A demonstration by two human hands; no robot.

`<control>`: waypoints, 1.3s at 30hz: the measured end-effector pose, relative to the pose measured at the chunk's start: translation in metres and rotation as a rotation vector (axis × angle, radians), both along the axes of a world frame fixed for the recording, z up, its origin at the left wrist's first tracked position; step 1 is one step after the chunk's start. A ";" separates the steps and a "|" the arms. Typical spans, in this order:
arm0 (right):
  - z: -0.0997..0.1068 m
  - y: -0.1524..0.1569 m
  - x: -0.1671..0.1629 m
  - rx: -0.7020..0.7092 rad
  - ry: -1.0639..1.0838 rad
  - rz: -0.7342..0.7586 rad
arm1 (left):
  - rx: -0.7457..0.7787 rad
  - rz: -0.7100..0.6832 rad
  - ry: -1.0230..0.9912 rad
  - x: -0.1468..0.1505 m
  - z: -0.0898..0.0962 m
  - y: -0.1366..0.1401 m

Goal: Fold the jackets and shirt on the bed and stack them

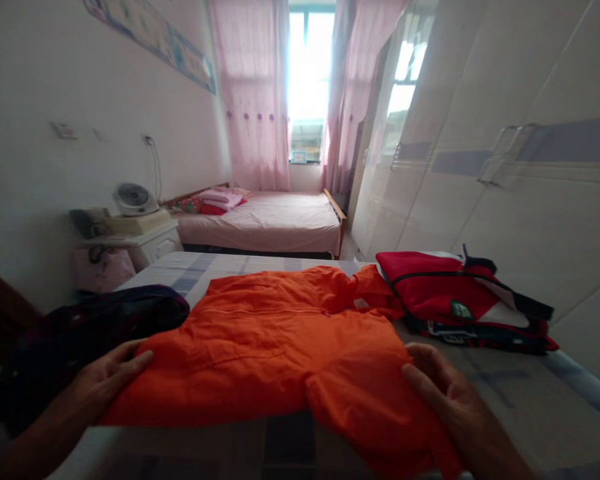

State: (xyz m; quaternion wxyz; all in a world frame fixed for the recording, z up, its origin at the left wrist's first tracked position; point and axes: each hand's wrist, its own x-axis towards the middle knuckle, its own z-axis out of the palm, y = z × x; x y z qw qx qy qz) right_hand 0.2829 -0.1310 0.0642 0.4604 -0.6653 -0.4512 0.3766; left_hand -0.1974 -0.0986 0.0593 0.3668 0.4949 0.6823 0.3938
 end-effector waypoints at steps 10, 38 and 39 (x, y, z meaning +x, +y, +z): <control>-0.079 -0.038 0.003 -0.009 -0.579 -0.103 | 0.619 -0.211 0.800 0.009 -0.087 -0.046; 0.003 0.197 -0.012 0.371 -1.260 0.317 | -0.159 0.000 -0.239 0.024 -0.016 0.123; 0.000 0.207 -0.009 0.341 -1.277 0.365 | -0.188 -0.033 -0.300 0.025 -0.012 0.124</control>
